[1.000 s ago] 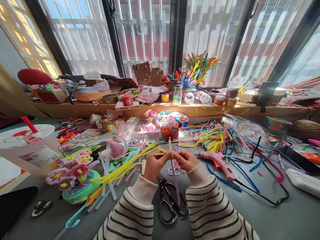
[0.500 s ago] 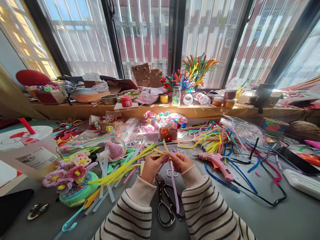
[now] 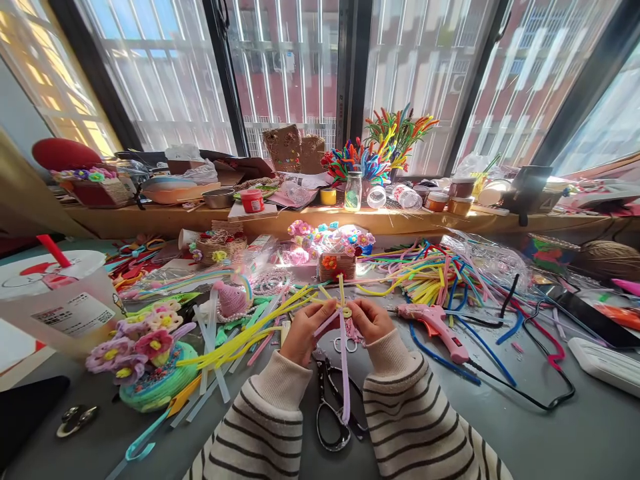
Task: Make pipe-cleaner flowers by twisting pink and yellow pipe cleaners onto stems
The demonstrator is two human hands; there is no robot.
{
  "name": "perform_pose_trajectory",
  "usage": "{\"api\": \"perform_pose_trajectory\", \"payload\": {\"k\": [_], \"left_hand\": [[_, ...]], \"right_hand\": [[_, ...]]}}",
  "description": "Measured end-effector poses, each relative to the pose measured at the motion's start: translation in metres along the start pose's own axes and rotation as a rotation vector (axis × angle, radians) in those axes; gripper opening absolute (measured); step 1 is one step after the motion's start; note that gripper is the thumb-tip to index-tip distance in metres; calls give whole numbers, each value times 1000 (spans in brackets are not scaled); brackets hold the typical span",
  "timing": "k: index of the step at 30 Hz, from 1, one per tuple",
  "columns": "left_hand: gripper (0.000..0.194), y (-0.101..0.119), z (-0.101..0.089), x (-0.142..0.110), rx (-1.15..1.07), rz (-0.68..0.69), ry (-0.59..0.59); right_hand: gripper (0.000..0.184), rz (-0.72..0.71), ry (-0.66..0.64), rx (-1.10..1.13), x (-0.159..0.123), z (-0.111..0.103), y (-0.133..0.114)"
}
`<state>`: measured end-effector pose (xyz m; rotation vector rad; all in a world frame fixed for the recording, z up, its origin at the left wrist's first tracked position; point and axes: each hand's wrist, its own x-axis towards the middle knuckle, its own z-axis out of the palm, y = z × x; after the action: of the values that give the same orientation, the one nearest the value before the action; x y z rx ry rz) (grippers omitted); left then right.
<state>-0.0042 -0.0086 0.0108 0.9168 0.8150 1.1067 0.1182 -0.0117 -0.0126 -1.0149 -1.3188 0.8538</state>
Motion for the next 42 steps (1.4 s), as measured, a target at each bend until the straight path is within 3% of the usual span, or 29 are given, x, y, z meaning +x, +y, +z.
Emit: {"api": "perform_pose_trajectory", "payload": {"k": [4, 8, 10, 16, 21, 29, 37, 42], "left_hand": [[24, -2, -1, 1, -63, -50, 9], [32, -8, -1, 3, 75, -40, -128], [34, -8, 0, 3, 107, -20, -155], [20, -6, 1, 1, 47, 62, 59], [16, -6, 1, -1, 111, 70, 20], [11, -5, -2, 0, 185, 83, 54], [11, -3, -3, 0, 328, 159, 92], [13, -4, -3, 1, 203, 107, 77]], "right_hand": [[30, -31, 219, -50, -1, -1, -1], [29, -9, 280, -46, -2, 1, -1], [27, -37, 275, -82, -4, 4, -1], [22, -82, 154, -253, -8, 8, 0], [22, -106, 133, -300, -9, 8, -2], [25, 56, 43, 39, -6, 13, 7], [28, 90, 73, 61, -7, 13, 8], [35, 131, 110, 120, -5, 10, 0]]}}
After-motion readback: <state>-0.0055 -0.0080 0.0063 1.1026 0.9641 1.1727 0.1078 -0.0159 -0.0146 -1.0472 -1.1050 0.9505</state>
